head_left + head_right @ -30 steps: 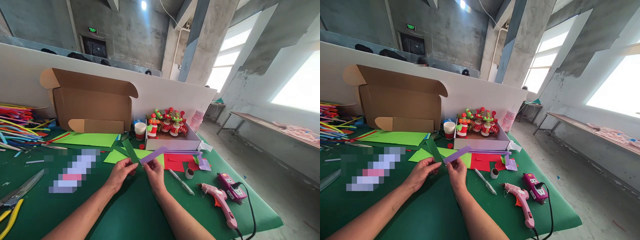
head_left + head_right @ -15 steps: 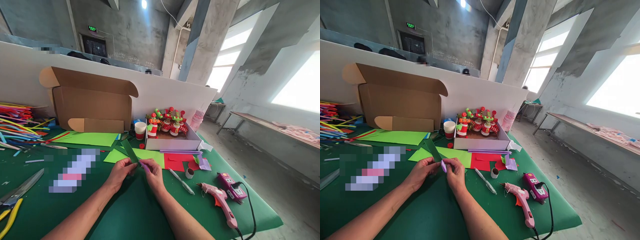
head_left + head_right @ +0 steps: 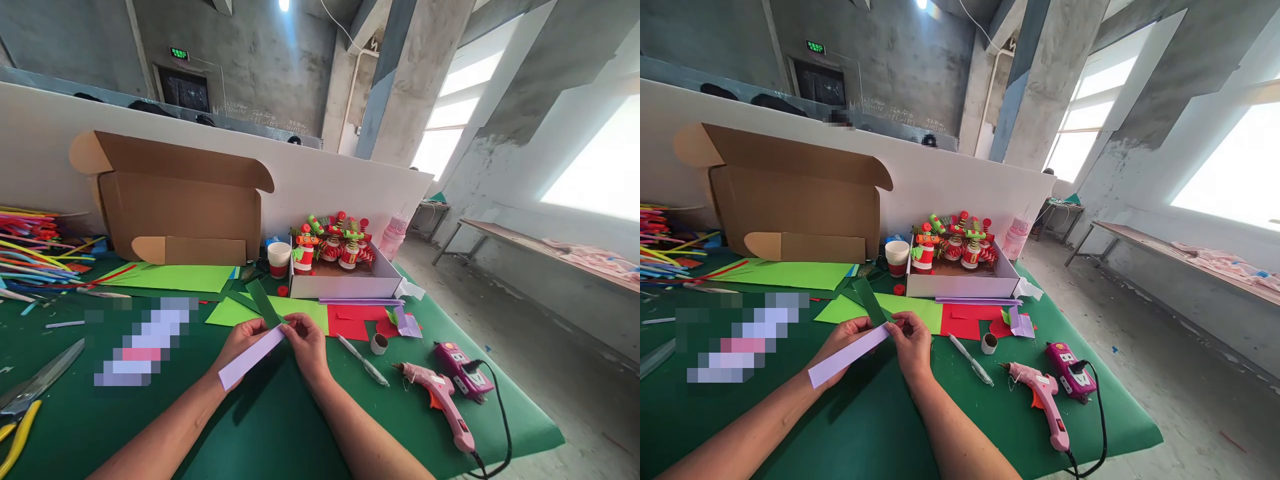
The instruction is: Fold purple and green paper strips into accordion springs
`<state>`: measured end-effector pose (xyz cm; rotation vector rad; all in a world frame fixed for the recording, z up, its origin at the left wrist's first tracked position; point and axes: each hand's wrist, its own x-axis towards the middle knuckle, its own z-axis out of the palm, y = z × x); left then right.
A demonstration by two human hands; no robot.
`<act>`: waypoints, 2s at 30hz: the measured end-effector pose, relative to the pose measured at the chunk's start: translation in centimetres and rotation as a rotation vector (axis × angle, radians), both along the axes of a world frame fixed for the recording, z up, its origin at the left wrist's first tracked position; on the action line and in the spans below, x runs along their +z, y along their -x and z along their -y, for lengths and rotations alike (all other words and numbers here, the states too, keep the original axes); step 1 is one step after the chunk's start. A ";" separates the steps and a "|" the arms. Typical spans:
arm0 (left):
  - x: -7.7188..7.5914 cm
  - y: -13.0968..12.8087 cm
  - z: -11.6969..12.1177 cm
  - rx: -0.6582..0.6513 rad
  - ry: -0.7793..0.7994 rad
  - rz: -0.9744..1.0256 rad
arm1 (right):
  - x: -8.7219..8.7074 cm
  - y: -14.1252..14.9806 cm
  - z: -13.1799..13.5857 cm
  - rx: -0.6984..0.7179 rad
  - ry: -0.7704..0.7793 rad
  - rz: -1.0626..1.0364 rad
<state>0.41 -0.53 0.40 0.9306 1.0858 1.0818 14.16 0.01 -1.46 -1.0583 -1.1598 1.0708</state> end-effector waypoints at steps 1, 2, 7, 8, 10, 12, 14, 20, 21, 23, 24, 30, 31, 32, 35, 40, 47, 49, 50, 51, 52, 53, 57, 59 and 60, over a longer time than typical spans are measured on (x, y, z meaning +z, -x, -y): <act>-0.1 0.0 0.0 0.003 -0.014 0.010 | 0.0 0.0 0.0 0.019 0.014 -0.014; -0.1 0.1 -0.1 0.005 -0.022 0.014 | 0.1 0.0 0.0 0.039 0.029 -0.024; -0.2 0.1 -0.2 0.005 -0.034 0.013 | 0.3 0.2 0.2 0.090 0.106 -0.034; -0.2 0.2 -0.2 0.009 -0.034 0.013 | 0.3 0.2 0.2 0.092 0.110 -0.039; -0.2 0.2 -0.2 0.010 -0.028 0.005 | 0.2 0.2 0.1 0.095 0.113 -0.052; -0.3 0.2 -0.3 0.007 -0.025 -0.014 | 0.1 0.2 0.1 0.101 0.114 -0.059; -0.3 0.3 -0.3 0.014 -0.033 -0.031 | 0.1 0.2 0.0 0.100 0.114 -0.050; -0.3 0.3 -0.3 0.003 -0.028 -0.025 | 0.4 0.1 0.0 0.079 0.109 -0.022; -0.3 0.3 -0.3 0.003 -0.040 -0.013 | 0.4 0.0 0.0 0.068 0.113 -0.029; -0.4 0.3 -0.3 0.019 -0.085 0.016 | 0.3 0.0 -0.1 0.043 0.115 -0.060; -0.4 0.3 -0.3 0.034 -0.102 0.026 | 0.3 -0.1 -0.1 0.033 0.117 -0.085; 0.1 0.3 0.0 -0.088 -0.109 0.035 | 0.3 0.0 -0.2 0.066 0.179 -0.283; 0.2 0.3 0.1 -0.114 -0.115 0.037 | 0.4 0.1 -0.2 0.072 0.184 -0.304; 0.2 0.2 0.1 -0.123 -0.121 0.033 | 0.4 0.1 -0.2 0.075 0.186 -0.319; 0.0 0.0 0.1 -0.064 -0.138 0.013 | 0.5 0.2 0.1 0.097 0.190 -0.336; -0.5 -0.1 -0.3 0.097 -0.141 -0.018 | 0.6 0.3 0.3 0.179 0.219 -0.295; -0.5 -0.1 -0.4 0.085 -0.141 -0.096 | 0.4 -0.2 -0.1 0.134 0.235 -0.271; -0.5 -0.1 -0.4 0.061 -0.152 -0.075 | 0.3 -0.4 -0.3 0.137 0.260 -0.315; -0.5 0.0 -0.5 0.053 -0.158 -0.066 | 0.3 -0.4 -0.3 0.144 0.275 -0.335; -0.6 0.0 -0.5 0.050 -0.163 -0.060 | 0.3 -0.5 -0.4 0.156 0.292 -0.351; -0.6 0.1 -0.5 0.051 -0.165 -0.058 | 0.3 -0.5 -0.4 0.171 0.310 -0.362; -0.6 0.2 -0.6 0.051 -0.162 -0.058 | 0.4 -0.5 -0.3 0.185 0.326 -0.366; -0.4 0.4 -0.5 0.036 -0.146 -0.019 | 0.6 -0.5 -0.2 0.164 0.294 -0.314; -0.2 0.3 -0.3 -0.001 -0.141 0.007 | 0.7 -0.4 0.0 0.128 0.238 -0.296; -0.1 0.3 -0.2 -0.023 -0.137 0.007 | 0.7 -0.3 0.0 0.115 0.215 -0.299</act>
